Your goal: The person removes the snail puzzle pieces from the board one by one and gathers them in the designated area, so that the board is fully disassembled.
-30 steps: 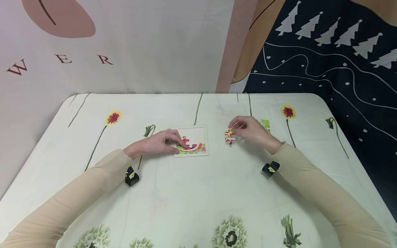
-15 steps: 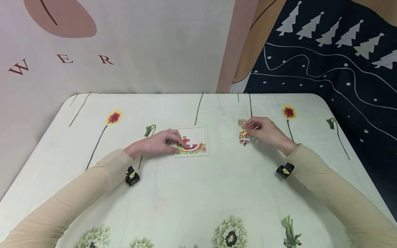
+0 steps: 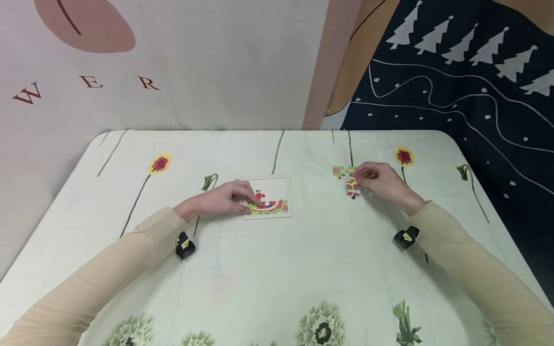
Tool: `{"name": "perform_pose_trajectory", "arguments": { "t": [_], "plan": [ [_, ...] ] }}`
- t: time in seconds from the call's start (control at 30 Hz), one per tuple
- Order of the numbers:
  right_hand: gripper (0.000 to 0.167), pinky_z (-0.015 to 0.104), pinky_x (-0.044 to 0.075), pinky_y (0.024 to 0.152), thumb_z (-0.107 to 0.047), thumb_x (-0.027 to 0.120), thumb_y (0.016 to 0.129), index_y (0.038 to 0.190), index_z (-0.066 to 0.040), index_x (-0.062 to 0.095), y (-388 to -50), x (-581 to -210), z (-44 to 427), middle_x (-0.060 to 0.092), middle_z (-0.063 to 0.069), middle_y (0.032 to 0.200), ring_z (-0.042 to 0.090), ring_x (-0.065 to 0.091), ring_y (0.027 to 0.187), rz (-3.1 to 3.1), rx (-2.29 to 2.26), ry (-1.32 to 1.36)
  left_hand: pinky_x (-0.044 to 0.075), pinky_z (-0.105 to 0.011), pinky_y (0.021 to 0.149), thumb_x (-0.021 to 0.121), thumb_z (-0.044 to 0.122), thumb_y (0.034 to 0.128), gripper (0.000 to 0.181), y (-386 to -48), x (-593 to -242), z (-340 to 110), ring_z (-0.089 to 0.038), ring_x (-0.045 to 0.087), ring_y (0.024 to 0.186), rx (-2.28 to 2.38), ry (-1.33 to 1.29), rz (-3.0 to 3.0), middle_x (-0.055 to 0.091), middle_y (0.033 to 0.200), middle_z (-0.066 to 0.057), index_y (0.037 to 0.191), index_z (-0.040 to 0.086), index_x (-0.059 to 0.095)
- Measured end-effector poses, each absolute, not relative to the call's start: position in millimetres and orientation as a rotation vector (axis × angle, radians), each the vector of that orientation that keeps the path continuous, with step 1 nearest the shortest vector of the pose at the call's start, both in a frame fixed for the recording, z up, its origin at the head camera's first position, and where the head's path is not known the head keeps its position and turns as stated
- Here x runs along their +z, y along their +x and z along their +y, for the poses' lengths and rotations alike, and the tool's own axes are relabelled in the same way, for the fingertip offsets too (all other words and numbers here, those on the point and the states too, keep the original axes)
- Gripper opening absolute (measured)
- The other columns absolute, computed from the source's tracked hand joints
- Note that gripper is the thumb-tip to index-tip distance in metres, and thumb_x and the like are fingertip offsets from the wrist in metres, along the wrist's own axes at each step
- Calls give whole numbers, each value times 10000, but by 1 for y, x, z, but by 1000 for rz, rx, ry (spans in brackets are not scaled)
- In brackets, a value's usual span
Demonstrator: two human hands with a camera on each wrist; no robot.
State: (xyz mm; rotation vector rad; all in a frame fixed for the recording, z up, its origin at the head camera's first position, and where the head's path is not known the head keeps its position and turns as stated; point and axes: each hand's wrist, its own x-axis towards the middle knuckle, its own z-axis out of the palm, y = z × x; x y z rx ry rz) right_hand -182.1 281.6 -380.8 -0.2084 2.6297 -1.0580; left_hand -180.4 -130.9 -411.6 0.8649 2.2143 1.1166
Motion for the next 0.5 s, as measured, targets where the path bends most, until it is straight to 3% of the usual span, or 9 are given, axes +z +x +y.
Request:
{"name": "perform_pose_trajectory", "arguments": {
  "t": [0.3,0.5],
  "plan": [
    [241,268,457,676,-73,602,1031,1226,62,641,-190,-384,287,648,226,1128,277,540,941,2652,-1014,-173,354,-360,917,742,14,880,288,-179,-413,-132,-213,486,1072,1128,829,2218,657,1098,-19,1159,73,789],
    [235,231,447,716,-77,610,1028,1207,72,646,-193,-387,289,657,243,1127,258,548,948,2689,-975,-203,346,-370,934,738,18,888,286,-179,-411,-132,-221,473,1081,1125,827,2217,651,1101,-17,1163,76,789]
  ]
}}
